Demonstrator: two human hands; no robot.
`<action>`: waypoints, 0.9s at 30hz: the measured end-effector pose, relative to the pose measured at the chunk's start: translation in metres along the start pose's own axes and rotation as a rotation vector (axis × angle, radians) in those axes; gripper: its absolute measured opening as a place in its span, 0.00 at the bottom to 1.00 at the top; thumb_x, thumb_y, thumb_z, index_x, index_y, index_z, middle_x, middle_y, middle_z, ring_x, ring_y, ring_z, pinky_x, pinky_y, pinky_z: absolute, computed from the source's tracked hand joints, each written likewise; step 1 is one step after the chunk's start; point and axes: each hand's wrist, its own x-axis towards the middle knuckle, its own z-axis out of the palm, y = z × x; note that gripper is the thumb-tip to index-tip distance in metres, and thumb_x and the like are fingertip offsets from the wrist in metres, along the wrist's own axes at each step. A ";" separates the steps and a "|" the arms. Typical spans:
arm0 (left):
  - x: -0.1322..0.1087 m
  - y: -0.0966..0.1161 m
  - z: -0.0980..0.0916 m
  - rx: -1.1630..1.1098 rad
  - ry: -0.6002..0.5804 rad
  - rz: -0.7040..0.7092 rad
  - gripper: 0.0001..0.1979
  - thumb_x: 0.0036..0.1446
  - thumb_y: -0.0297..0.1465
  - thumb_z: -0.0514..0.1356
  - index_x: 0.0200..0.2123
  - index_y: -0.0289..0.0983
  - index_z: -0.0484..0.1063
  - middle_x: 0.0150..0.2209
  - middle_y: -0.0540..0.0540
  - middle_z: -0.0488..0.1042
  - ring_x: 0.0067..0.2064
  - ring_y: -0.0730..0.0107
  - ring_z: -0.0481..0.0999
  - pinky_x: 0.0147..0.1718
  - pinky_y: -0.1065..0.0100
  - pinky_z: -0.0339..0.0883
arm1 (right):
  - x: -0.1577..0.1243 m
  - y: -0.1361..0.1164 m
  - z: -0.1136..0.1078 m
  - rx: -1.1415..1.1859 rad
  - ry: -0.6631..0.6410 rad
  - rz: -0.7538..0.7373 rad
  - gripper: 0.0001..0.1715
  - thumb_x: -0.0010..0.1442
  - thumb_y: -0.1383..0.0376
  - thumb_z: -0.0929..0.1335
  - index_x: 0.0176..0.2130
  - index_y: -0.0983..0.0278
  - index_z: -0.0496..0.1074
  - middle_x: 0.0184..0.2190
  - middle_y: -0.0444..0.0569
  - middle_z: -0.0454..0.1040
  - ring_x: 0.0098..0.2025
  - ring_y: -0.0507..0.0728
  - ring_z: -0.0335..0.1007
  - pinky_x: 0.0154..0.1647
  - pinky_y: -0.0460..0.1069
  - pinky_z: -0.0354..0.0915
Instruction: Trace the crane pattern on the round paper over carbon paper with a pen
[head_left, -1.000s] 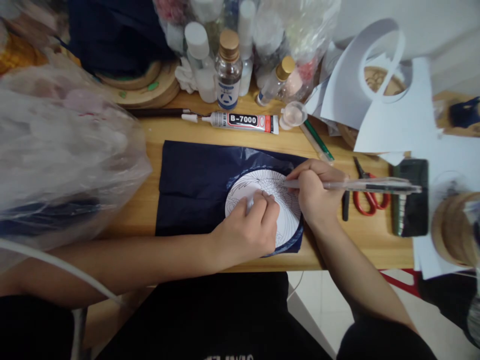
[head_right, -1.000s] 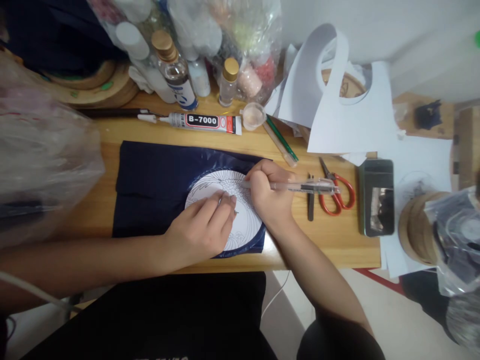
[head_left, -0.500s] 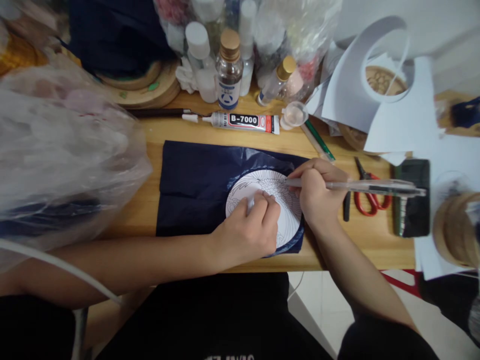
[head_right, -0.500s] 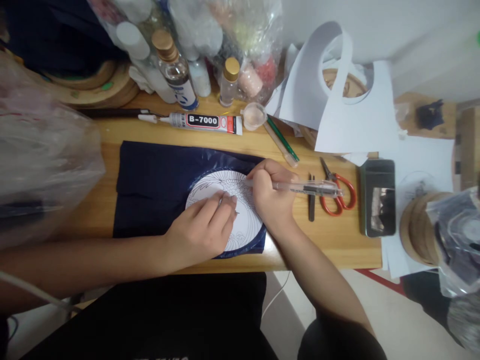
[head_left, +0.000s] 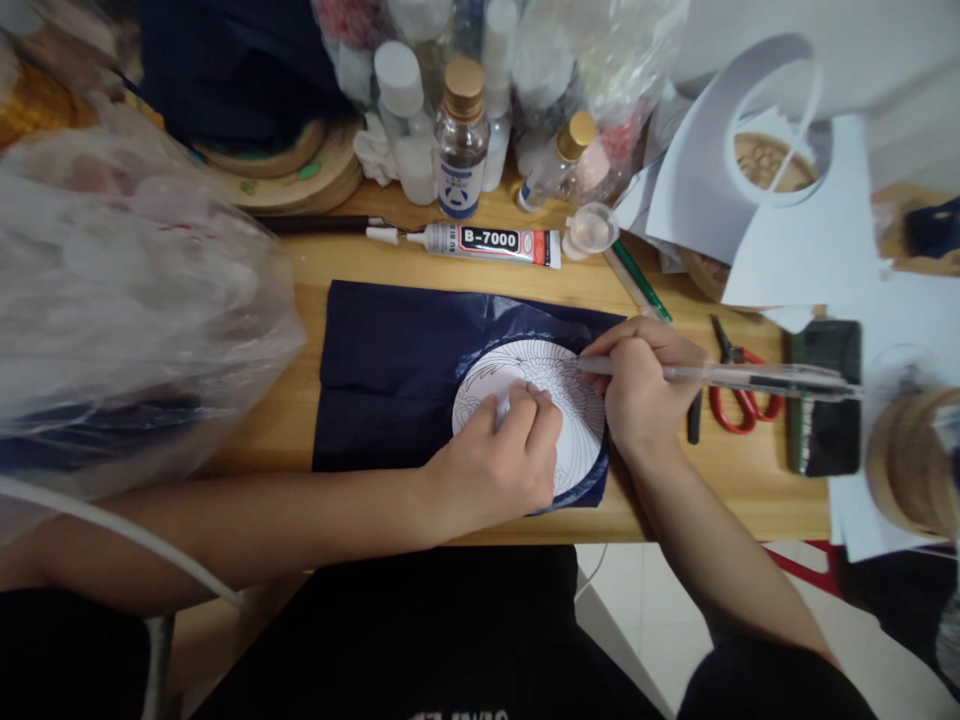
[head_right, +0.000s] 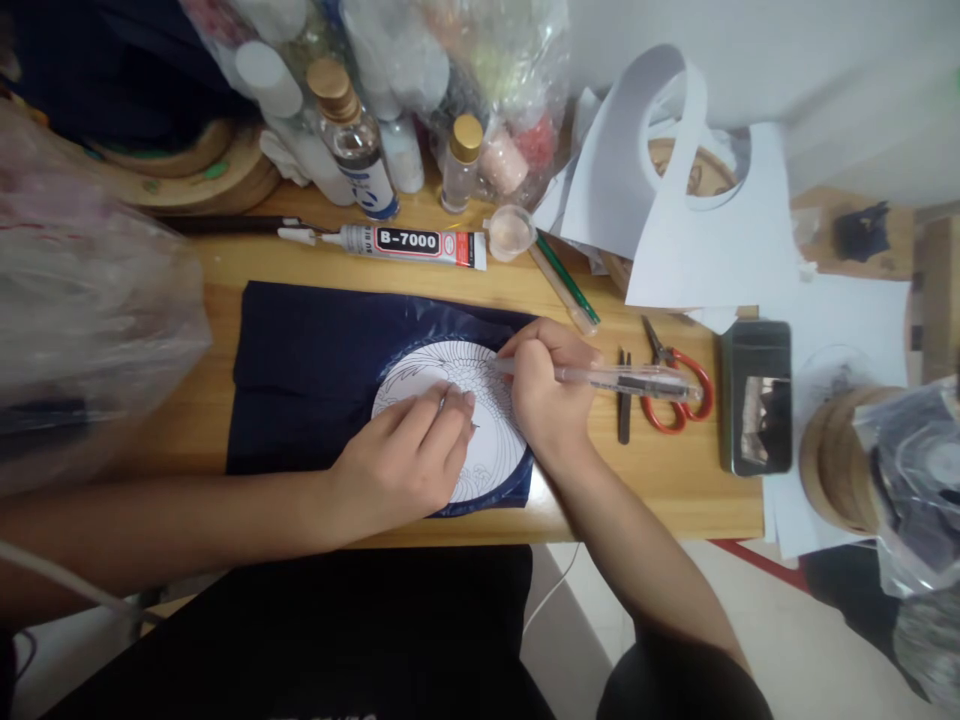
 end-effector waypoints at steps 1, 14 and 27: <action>0.000 0.000 0.000 -0.003 0.001 -0.001 0.09 0.59 0.22 0.61 0.41 0.20 0.75 0.35 0.37 0.79 0.37 0.60 0.79 0.29 0.68 0.74 | 0.000 0.000 0.000 0.004 -0.002 -0.010 0.14 0.45 0.73 0.60 0.17 0.63 0.69 0.12 0.40 0.66 0.15 0.47 0.58 0.15 0.44 0.54; 0.000 0.000 -0.001 -0.009 -0.005 -0.001 0.09 0.60 0.22 0.60 0.41 0.21 0.75 0.36 0.37 0.79 0.38 0.60 0.79 0.29 0.67 0.74 | 0.002 0.001 -0.002 -0.019 -0.072 -0.072 0.13 0.44 0.72 0.60 0.17 0.64 0.70 0.13 0.40 0.67 0.16 0.47 0.59 0.17 0.44 0.56; 0.000 -0.001 0.000 0.012 -0.017 0.009 0.09 0.60 0.22 0.59 0.41 0.23 0.76 0.35 0.38 0.79 0.38 0.61 0.79 0.29 0.68 0.74 | 0.002 0.001 -0.002 0.019 -0.044 -0.020 0.14 0.44 0.72 0.59 0.17 0.63 0.70 0.13 0.40 0.67 0.15 0.47 0.58 0.14 0.44 0.52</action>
